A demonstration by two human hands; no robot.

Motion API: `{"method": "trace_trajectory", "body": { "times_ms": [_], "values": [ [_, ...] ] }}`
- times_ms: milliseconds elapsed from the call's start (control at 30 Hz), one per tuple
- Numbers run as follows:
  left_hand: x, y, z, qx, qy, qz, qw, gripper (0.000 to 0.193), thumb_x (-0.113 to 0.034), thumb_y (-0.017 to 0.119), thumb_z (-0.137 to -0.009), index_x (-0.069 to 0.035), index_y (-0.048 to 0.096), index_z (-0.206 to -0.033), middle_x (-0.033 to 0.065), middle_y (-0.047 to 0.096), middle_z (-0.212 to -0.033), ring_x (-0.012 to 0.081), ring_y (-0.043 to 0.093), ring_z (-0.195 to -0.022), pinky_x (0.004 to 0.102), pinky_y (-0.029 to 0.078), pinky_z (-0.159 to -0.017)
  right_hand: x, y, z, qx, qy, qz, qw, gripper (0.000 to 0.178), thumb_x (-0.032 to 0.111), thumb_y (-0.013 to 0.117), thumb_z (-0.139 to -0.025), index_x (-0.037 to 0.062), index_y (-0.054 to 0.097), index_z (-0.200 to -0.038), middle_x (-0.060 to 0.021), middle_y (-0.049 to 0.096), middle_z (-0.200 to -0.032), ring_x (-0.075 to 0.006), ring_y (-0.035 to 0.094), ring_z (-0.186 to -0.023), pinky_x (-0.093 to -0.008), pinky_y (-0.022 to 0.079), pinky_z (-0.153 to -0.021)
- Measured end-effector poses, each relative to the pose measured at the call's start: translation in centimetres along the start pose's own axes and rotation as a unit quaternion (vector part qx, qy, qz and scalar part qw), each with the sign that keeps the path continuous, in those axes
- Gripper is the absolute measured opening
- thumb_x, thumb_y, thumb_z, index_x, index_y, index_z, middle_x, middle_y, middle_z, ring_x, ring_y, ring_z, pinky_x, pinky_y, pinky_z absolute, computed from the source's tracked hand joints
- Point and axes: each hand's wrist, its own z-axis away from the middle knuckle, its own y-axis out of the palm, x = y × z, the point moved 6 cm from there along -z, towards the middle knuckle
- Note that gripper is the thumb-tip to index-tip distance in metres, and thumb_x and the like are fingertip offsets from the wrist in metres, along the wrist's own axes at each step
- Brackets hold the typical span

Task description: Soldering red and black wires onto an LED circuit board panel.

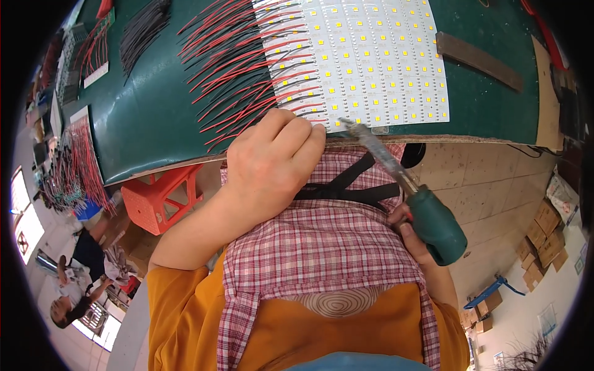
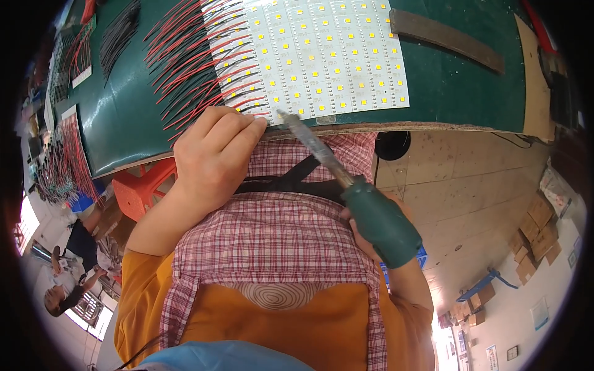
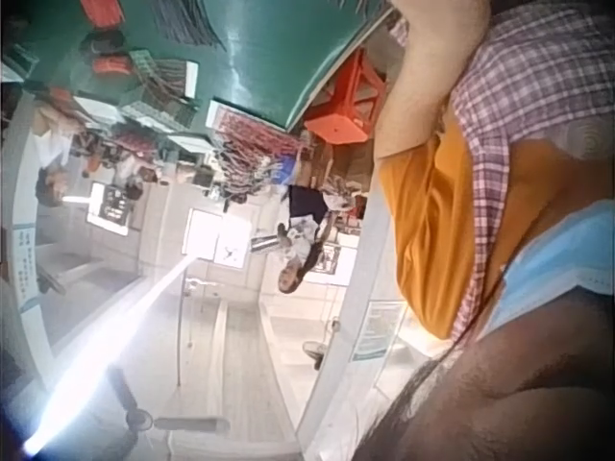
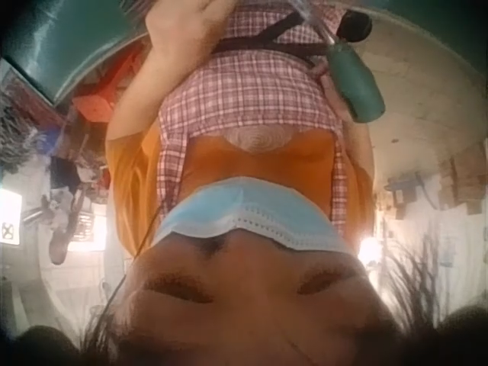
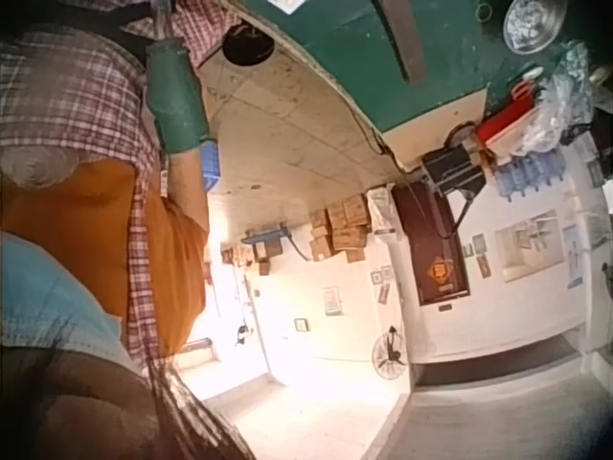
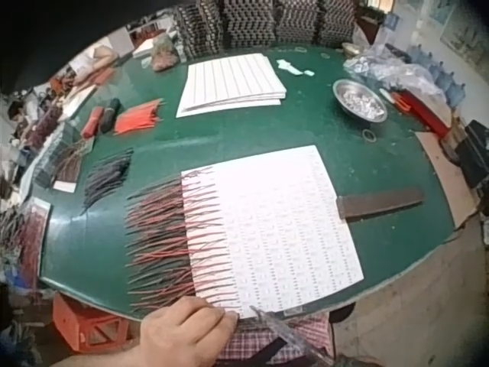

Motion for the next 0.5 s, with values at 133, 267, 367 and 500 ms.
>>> {"method": "trace_trajectory", "body": {
  "times_ms": [133, 267, 367, 500],
  "values": [
    [0.1, 0.4, 0.0, -0.001, 0.001, -0.003, 1.0, 0.024, -0.004, 0.071, -0.069, -0.005, 0.073, -0.093, 0.0026, 0.068, -0.085, 0.0198, 0.065, -0.079, 0.0301, 0.054, -0.062, -0.6, -0.1, -0.6, -0.014, 0.13, -0.203, 0.971, 0.028, 0.006, 0.069, -0.085, 0.0011, 0.067, -0.113, -0.0075, 0.073, -0.09, -0.0194, 0.072, -0.081, -0.0303, 0.056, -0.071],
    [0.4, 0.8, -0.2, 0.005, 0.0, -0.006, 1.0, 0.024, -0.006, 0.07, -0.069, -0.005, 0.073, -0.093, 0.0023, 0.068, -0.087, 0.019, 0.065, -0.08, 0.0293, 0.054, -0.061, -0.4, -0.2, -1.6, -0.019, 0.075, -0.168, 0.983, 0.025, 0.003, 0.067, -0.088, -0.0009, 0.066, -0.112, -0.0091, 0.073, -0.089, -0.019, 0.071, -0.081, -0.0303, 0.056, -0.072],
    [0.6, 0.5, 0.2, -0.005, 0.007, -0.013, 1.0, 0.025, -0.009, 0.068, -0.071, -0.005, 0.072, -0.095, 0.0024, 0.066, -0.087, 0.0194, 0.065, -0.081, 0.0296, 0.053, -0.061, -0.5, 0.0, -2.4, 0.005, 0.048, -0.129, 0.99, 0.023, 0.003, 0.066, -0.089, -0.001, 0.066, -0.111, -0.01, 0.072, -0.089, -0.0206, 0.07, -0.082, -0.0317, 0.056, -0.074],
    [0.2, -0.1, 0.8, 0.022, 0.019, 0.051, 0.998, 0.027, -0.014, 0.065, -0.073, -0.005, 0.07, -0.098, 0.0029, 0.061, -0.086, 0.0196, 0.064, -0.082, 0.0305, 0.052, -0.061, -0.5, -0.3, -1.4, -0.007, 0.023, -0.121, 0.992, 0.022, 0.002, 0.064, -0.091, 0.0002, 0.065, -0.113, -0.0106, 0.072, -0.09, -0.0207, 0.069, -0.086, -0.0335, 0.054, -0.079]
  ]
}}
